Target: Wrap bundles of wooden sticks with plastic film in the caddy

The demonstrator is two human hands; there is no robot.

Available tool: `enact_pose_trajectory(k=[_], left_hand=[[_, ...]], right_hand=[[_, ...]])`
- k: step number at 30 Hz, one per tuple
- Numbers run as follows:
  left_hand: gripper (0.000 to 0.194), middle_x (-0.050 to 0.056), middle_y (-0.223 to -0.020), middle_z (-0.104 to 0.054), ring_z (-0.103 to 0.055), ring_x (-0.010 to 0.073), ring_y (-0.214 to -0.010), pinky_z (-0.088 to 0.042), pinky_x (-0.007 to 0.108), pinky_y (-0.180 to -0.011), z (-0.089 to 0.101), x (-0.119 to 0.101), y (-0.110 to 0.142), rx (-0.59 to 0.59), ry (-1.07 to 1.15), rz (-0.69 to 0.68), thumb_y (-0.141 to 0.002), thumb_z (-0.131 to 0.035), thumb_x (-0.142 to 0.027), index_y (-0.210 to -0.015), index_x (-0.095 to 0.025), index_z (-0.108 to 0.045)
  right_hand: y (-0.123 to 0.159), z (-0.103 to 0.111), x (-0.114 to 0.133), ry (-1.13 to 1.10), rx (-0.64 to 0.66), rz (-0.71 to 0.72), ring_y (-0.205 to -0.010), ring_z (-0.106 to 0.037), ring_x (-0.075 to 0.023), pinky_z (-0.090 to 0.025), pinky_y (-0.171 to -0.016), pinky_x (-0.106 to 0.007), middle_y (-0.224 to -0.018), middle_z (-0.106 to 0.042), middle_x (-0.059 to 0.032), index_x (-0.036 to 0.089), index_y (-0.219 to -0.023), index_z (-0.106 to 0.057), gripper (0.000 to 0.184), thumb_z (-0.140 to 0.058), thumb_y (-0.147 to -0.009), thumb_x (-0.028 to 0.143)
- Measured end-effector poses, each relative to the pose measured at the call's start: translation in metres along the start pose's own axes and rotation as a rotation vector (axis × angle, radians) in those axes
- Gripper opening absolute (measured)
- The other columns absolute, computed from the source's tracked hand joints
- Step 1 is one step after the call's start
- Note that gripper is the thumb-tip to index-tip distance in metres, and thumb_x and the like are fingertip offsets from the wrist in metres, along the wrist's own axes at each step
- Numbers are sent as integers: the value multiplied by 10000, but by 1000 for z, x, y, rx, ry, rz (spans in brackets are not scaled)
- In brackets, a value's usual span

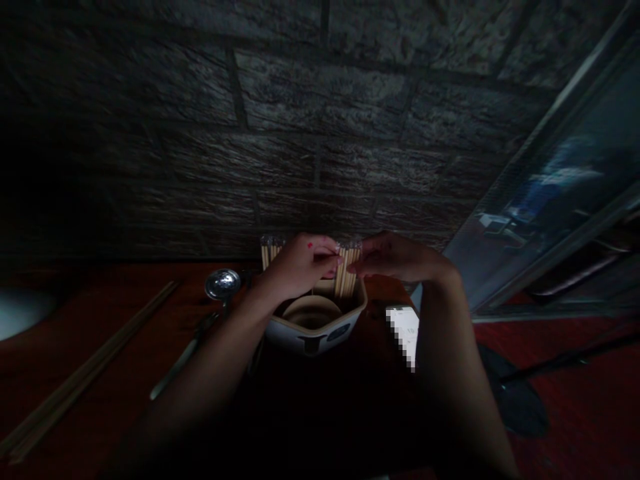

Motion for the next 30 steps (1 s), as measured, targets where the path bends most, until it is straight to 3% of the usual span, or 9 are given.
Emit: enact_pose_trajectory(k=[9, 15, 21, 30], left_hand=[[102, 57, -861, -724, -690, 147, -768, -606, 269, -673, 0, -9, 4, 19, -126, -63, -823, -631, -137, -920, -132, -663], [185, 75, -856, -732, -697, 171, -742, -601, 282, -631, 3, -8, 4, 30, -174, -74, -822, -646, -216, -982, -131, -683], [132, 64, -845, -737, -690, 156, -717, -597, 274, -608, 3, -7, 3, 29, -132, -69, -806, -645, -181, -926, -143, -686], [92, 72, -893, -745, -711, 182, -791, -595, 287, -659, 2, -12, 3, 48, -184, -106, -791, -650, -165, -875, -141, -679]], right_hand=[[0, -4, 7, 4, -11, -3, -601, -455, -90, -316, -525, -223, -683, -570, 15, 158, -869, -680, 329, -678, -776, 474], [0, -2, 12, 64, -32, 32, -617, -490, -102, -344, -539, -224, -700, -596, 5, 158, -910, -685, 362, -651, -790, 499], [0, -2, 15, 58, -49, 26, -608, -476, -97, -346, -529, -219, -701, -606, 4, 156, -889, -690, 326, -662, -784, 464], [-2, -4, 13, 58, -27, 56, -654, -523, -118, -357, -539, -236, -765, -657, 0, 210, -1050, -678, 366, -664, -794, 471]])
Point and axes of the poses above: each hand's wrist, its own y-axis away from the middle knuckle, its own z-axis out of the back of the hand, x = y × z, the point moved 10 cm from there along -y, towards the middle knuckle
